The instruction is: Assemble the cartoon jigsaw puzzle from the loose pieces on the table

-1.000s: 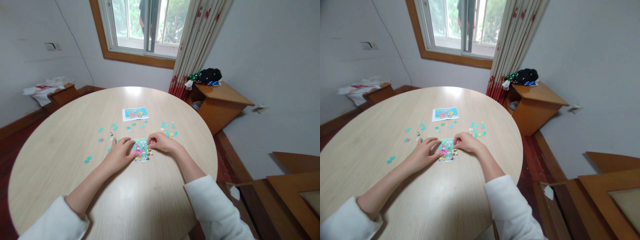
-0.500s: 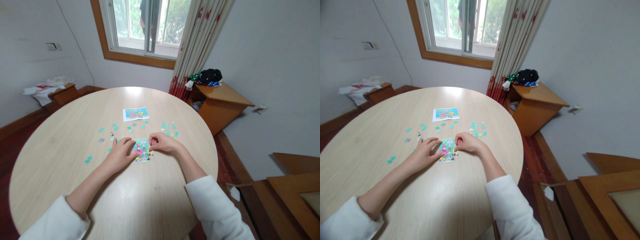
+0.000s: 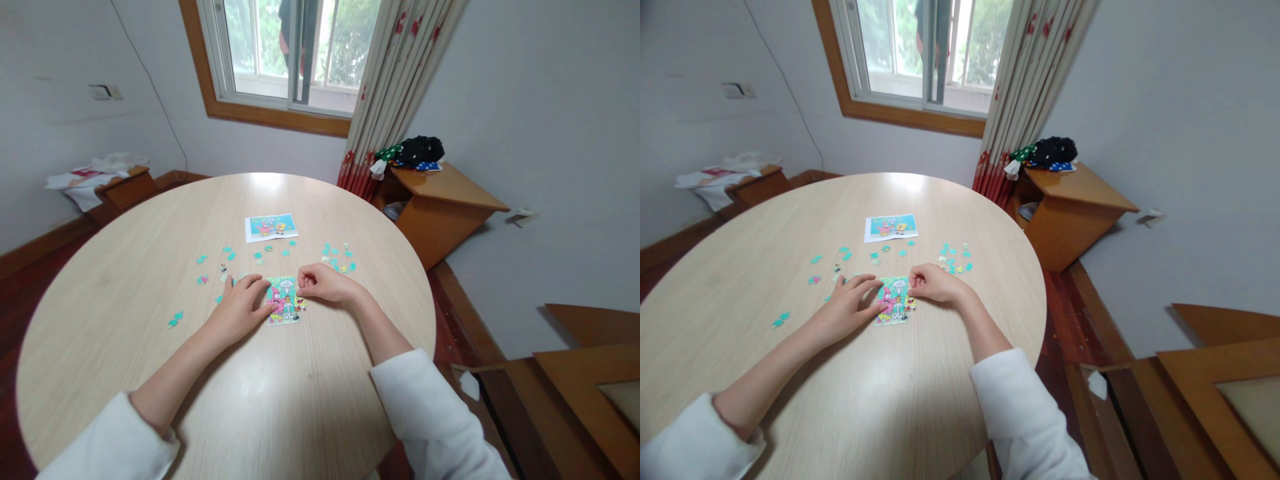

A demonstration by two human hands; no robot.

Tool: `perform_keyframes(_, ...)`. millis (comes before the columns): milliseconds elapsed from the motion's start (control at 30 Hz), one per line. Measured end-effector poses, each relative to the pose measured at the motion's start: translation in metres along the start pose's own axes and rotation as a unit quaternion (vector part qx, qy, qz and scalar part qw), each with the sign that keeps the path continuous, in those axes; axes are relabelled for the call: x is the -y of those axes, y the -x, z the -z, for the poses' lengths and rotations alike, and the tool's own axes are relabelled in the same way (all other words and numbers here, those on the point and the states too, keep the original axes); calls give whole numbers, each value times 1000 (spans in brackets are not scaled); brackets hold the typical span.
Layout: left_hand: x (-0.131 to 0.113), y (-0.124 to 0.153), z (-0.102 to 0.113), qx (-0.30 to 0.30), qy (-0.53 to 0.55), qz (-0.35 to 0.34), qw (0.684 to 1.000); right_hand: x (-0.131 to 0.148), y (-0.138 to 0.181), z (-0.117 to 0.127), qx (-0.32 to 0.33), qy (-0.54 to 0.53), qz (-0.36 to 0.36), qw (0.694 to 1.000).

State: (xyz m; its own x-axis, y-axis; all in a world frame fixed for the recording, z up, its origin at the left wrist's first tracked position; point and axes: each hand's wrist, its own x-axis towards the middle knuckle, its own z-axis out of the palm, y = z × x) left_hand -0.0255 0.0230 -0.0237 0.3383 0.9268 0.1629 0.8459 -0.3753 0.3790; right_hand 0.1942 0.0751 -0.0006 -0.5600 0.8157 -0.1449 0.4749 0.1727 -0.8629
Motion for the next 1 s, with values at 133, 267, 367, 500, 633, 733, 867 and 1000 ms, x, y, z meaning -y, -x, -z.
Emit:
perform_keyframes(133, 0, 0, 1, -13, 18, -3, 1000, -2, -1, 0, -19, -24, 8, 999)
perform_keyframes(267, 2, -2, 3, -19, 42, 3, 999, -3, -1, 0, -22, -29, 10, 999)
perform_keyframes(367, 6, -4, 1, -39, 59, 14, 997, -4, -1, -1, -24, -35, 9, 999)
perform_keyframes(500, 13, -7, -1, -82, 77, 23, 993, -6, -1, -1, -21, -35, 15, 999)
perform_keyframes(633, 18, -9, 5, -123, 76, 37, 989, -7, -2, -1, -18, -37, 20, 999)
perform_keyframes(733, 22, -10, 11, -137, 63, 56, 987, -6, -1, 0, -20, -39, 15, 999)
perform_keyframes(867, 24, -10, 14, -127, 10, 83, 988, -5, -1, 0, -17, -38, 14, 999)
perform_keyframes(1000, 21, -8, 12, -84, -30, 88, 992, -5, -1, 0, -25, -49, 20, 998)
